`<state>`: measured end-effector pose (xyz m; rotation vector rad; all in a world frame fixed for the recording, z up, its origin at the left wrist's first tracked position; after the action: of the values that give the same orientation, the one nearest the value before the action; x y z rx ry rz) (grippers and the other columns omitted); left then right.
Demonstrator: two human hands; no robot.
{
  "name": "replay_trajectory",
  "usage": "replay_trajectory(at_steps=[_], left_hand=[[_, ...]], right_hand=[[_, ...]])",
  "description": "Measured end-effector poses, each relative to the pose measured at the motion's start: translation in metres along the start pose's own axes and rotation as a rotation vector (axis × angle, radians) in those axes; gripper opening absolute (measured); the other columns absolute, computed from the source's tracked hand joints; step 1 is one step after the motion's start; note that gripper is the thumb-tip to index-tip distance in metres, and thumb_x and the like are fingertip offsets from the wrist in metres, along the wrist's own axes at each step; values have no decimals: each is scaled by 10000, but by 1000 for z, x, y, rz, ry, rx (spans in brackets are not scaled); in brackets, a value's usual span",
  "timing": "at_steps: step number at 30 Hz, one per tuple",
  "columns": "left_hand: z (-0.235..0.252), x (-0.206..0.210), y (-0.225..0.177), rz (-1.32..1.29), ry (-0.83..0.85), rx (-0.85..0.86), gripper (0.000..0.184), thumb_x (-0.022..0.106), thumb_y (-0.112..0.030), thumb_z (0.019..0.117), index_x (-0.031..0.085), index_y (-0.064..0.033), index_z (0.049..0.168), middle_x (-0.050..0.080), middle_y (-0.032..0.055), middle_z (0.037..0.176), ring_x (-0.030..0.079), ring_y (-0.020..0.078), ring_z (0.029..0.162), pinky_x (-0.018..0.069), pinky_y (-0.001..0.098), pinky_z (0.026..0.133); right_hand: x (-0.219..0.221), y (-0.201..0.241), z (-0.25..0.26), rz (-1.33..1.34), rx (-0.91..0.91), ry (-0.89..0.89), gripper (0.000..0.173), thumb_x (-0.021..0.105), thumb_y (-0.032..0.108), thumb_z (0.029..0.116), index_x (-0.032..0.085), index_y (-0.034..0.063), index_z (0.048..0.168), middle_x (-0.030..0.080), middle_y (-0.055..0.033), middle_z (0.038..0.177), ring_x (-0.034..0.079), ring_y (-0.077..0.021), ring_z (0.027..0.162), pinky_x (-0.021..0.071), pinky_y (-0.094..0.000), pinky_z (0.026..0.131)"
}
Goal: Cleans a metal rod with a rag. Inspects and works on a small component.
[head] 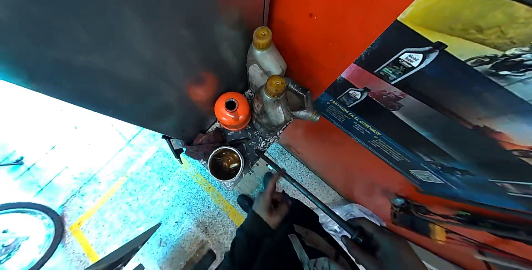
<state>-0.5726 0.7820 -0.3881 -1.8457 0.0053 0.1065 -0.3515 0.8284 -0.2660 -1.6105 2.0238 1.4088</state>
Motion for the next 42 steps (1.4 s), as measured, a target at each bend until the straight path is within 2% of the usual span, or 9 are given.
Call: replay_trajectory(at_steps=[6,11,16,22,26,28,32,38,42], left_hand=[[-9,-5,-21,525,-38,151,544,643,-200,954,555,-188,1490,719,71,731,686,247,591,591,524,581],[17,-25,6,672,-28,-317,785,573,-297,987,179,-229,1662,750,119,855,733,342,795,572,599,775],[-17,29,-34,705,-76,361,598,606,-169,949,502,-242,1533,711,60,730,669,243,534,564,483,473],[25,-14,10,697,-17,-334,821,566,-279,993,104,-238,1670,754,162,918,735,382,836,567,619,794],[-16,60,-53,623,158,150,673,641,-206,961,403,-162,1589,748,128,825,728,323,676,597,570,623],[-6,41,-42,654,164,28,598,615,-220,985,463,-213,1564,768,167,931,746,370,789,585,615,736],[31,-30,18,652,42,-468,881,577,-311,996,17,-219,1669,750,187,988,725,398,948,540,620,900],[-14,52,-60,495,122,343,685,693,-148,898,474,-189,1546,732,96,766,710,273,618,602,528,579],[37,-23,20,506,34,-284,823,619,-257,976,165,-210,1661,741,163,904,727,347,836,569,585,837]], right_hand=[[-7,-7,6,-1,13,-19,326,726,319,872,715,102,1115,723,-54,789,692,-196,631,593,-454,596],[0,-9,5,75,36,41,317,719,335,886,715,89,1086,709,-61,771,684,-205,611,592,-452,573],[0,-10,10,185,46,67,279,670,299,926,708,63,1071,675,-57,743,617,-179,542,543,-410,512],[1,-12,12,229,54,80,261,671,273,922,711,51,1055,644,-35,726,563,-136,540,490,-353,503],[-5,-7,13,175,46,87,268,694,250,905,714,41,1071,668,-52,771,596,-146,608,512,-374,570],[-6,-3,12,161,46,96,286,706,254,899,714,35,1083,676,-60,780,604,-149,620,516,-378,580],[-6,5,9,203,47,59,250,695,235,906,718,33,1052,661,-40,749,582,-125,589,502,-344,554],[5,-5,11,502,146,171,156,624,219,962,687,84,1007,543,80,622,466,-37,469,413,-240,440],[19,-9,6,803,255,231,217,495,216,1005,682,117,958,469,100,534,388,-12,392,337,-189,369]])
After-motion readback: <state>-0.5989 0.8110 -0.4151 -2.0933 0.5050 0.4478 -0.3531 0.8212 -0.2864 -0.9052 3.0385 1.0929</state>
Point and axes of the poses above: each hand's wrist, its own z-axis towards the middle knuckle, its own x-axis out of the palm, y = z × x, the point moved 9 cm from there along z, towards the middle knuckle
